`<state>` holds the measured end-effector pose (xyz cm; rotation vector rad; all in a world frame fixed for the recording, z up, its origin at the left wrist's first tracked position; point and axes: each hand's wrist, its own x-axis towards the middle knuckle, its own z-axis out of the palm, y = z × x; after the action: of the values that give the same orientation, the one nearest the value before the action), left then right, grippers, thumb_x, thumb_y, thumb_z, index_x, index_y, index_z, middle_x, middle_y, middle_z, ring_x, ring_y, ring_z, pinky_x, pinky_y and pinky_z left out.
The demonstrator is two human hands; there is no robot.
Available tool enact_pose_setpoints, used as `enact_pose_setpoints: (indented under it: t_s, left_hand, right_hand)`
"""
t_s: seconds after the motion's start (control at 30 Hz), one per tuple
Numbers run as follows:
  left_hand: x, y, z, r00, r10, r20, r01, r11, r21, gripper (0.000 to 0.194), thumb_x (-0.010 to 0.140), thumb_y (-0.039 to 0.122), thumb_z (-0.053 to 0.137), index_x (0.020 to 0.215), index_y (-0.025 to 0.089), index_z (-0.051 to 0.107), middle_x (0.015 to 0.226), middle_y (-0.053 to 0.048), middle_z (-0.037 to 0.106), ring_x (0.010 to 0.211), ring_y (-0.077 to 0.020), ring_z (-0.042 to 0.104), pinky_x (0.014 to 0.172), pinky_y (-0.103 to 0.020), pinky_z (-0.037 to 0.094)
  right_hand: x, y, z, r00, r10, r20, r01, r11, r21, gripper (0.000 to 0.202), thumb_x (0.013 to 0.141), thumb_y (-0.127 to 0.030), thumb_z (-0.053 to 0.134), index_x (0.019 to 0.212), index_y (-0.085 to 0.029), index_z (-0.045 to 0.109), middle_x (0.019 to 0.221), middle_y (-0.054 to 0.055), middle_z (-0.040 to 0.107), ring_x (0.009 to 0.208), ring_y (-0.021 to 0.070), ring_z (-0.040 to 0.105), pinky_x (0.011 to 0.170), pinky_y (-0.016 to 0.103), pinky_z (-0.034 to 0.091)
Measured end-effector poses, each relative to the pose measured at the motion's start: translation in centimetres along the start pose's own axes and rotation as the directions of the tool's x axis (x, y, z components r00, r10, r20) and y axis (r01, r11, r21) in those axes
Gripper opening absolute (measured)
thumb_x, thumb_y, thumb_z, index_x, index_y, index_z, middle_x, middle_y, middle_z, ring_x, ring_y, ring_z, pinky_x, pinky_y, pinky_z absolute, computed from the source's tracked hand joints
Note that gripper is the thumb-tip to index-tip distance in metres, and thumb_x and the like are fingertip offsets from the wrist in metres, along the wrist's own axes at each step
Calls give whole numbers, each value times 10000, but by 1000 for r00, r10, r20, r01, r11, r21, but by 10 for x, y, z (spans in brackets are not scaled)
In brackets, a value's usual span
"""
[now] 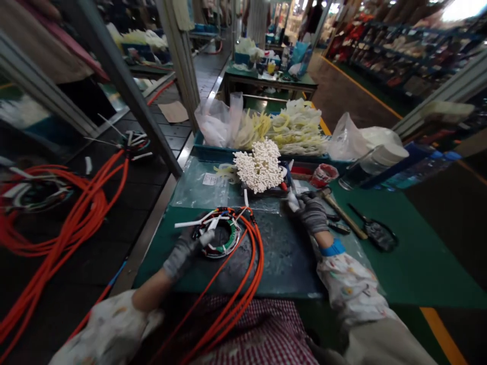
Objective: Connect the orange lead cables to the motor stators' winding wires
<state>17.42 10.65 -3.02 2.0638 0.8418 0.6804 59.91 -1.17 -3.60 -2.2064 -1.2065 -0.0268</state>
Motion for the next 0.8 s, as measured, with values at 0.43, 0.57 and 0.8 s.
enact_pose_setpoints:
  t_s: [0.43,0.57,0.8]
  left_hand:
    - [53,5,-21,988,-93,127,121,964,-237,700,865,760,826,1277,195,867,1250,-143,880,1268,-409,812,1136,-566,665]
    - [42,6,-25,983,128,134,-105,980,-167,548,1024,579,710,1420,214,810,1402,-143,835,1325,-353,805,1175,-536,658]
    - [-26,28,-15,926,371,75,-379,907,183,556,1211,418,481,1743,256,510,1733,-111,608,1683,-291,507,1406,-525,452]
  right_hand:
    - [-109,-110,-21,937,-229,265,38,819,572,273,1055,-493,729,1212,-276,784,1051,68,868,892,273,824,828,421,707]
    - [-164,-137,6,901,-251,353,-41,761,647,310,1021,-443,786,1292,-294,816,1150,69,896,993,310,876,923,474,754]
    - [-204,-128,3,868,-242,434,-123,743,658,447,1056,-431,782,1492,-331,773,1430,82,842,1297,348,832,1210,604,647]
